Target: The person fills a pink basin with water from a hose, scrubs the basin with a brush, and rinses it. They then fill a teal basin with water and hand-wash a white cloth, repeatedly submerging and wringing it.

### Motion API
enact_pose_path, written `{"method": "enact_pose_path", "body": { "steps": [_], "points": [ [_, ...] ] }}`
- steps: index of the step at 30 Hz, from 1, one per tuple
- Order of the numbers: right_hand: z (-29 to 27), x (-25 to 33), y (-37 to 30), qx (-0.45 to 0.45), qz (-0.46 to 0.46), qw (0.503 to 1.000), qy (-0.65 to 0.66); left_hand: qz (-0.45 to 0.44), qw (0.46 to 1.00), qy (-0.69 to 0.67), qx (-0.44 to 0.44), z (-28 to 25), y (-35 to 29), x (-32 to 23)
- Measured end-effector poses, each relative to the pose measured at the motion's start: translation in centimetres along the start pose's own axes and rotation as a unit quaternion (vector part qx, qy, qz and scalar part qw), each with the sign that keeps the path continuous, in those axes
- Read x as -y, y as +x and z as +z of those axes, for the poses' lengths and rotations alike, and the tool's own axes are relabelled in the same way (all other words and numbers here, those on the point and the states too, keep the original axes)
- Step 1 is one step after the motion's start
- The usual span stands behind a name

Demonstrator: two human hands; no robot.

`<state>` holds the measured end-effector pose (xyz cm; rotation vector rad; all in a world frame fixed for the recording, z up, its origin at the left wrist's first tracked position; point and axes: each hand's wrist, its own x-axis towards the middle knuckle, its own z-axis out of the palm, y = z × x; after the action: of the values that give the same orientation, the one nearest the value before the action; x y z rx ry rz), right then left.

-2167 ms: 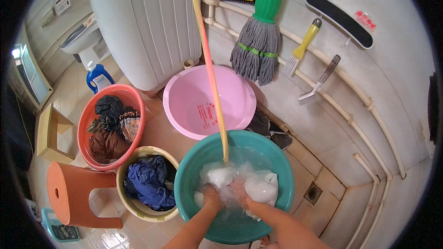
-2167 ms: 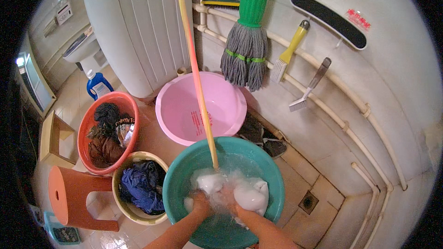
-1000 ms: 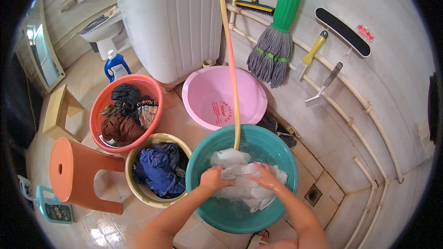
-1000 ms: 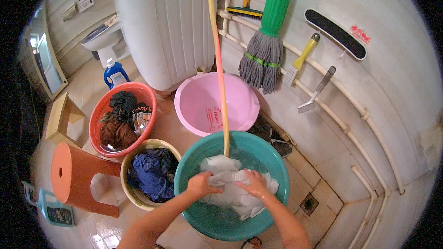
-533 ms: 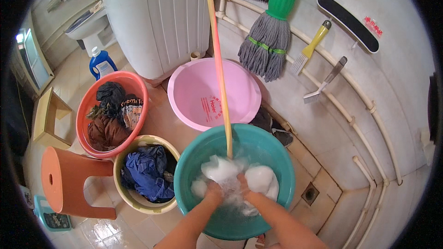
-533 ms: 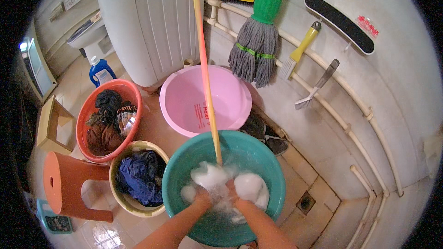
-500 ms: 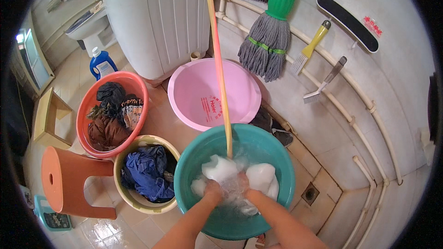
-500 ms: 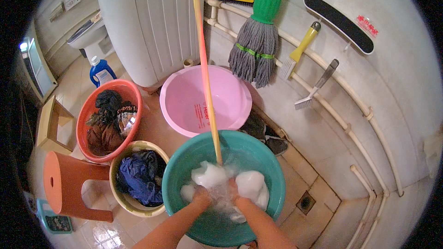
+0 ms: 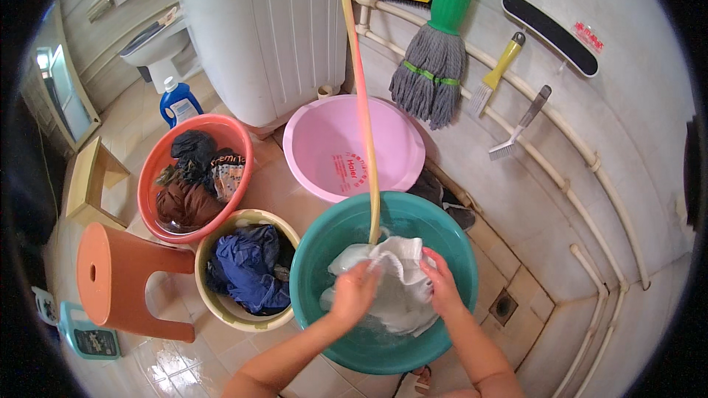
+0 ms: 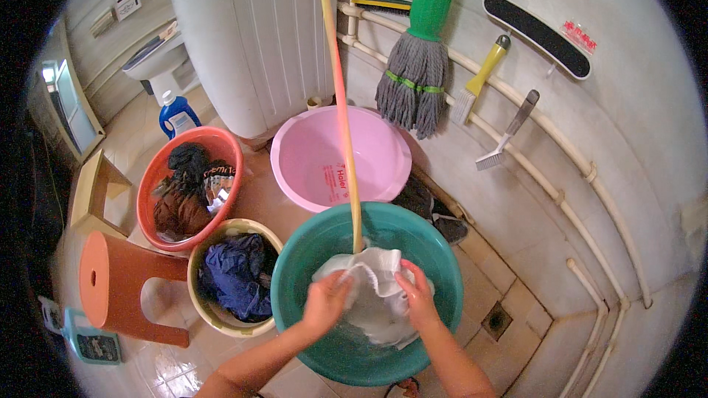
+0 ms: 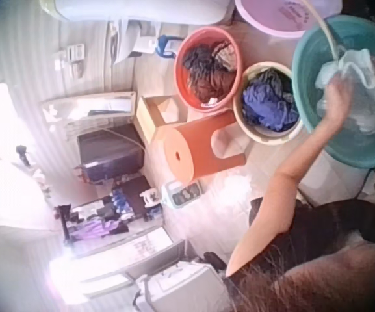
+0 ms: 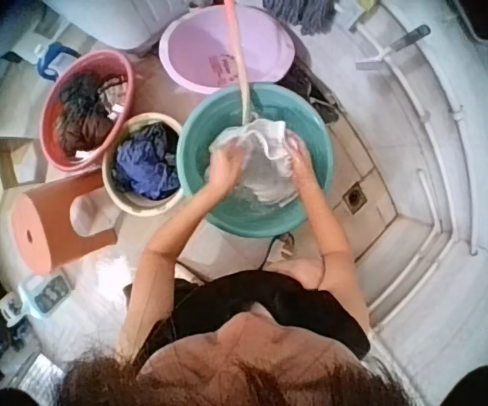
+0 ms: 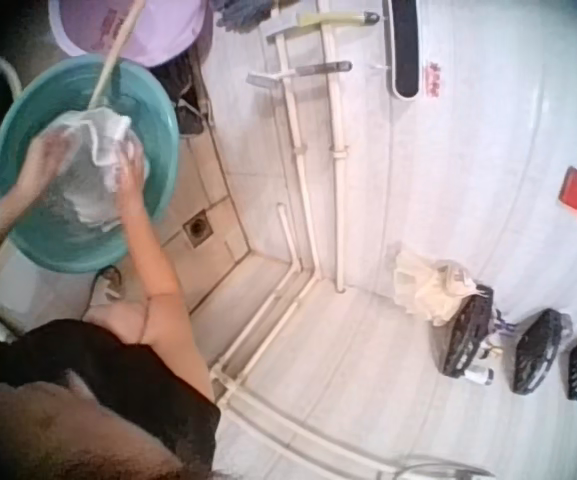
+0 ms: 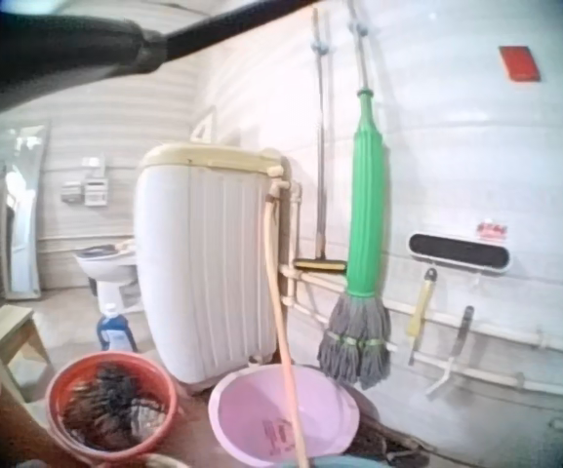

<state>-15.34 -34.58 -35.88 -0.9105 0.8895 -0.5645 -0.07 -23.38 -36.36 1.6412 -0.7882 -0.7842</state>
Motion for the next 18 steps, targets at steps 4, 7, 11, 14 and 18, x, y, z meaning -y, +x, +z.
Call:
{"method": "enact_pose_path", "body": {
  "steps": [4, 7, 11, 14, 18],
  "points": [
    [0.3, -0.9, 1.2, -0.011, 0.135, 0.991, 0.018, 0.259, 0.958, 0.09, 0.081, 5.5, -3.1, 0.1],
    [-2.3, -5.7, 4.6, -0.053, -0.052, 0.932, -0.355, 0.117, 0.977, 0.025, 0.178, 6.5, -3.5, 5.3],
    [-1.0, -10.8, 3.9, -0.04, -0.192, 0.661, -0.724, -0.35, 0.906, -0.165, 0.171, 5.0, -1.8, 9.7],
    [-1.9, -13.2, 4.5, -0.012, -0.22, 0.685, -0.694, -0.532, 0.783, -0.197, 0.255, 4.5, -2.2, 12.4],
    [-3.8, -12.5, 8.2, -0.06, -0.101, 0.879, -0.462, -0.555, 0.752, -0.243, 0.261, 3.8, -2.8, 11.7]
  ]
}}
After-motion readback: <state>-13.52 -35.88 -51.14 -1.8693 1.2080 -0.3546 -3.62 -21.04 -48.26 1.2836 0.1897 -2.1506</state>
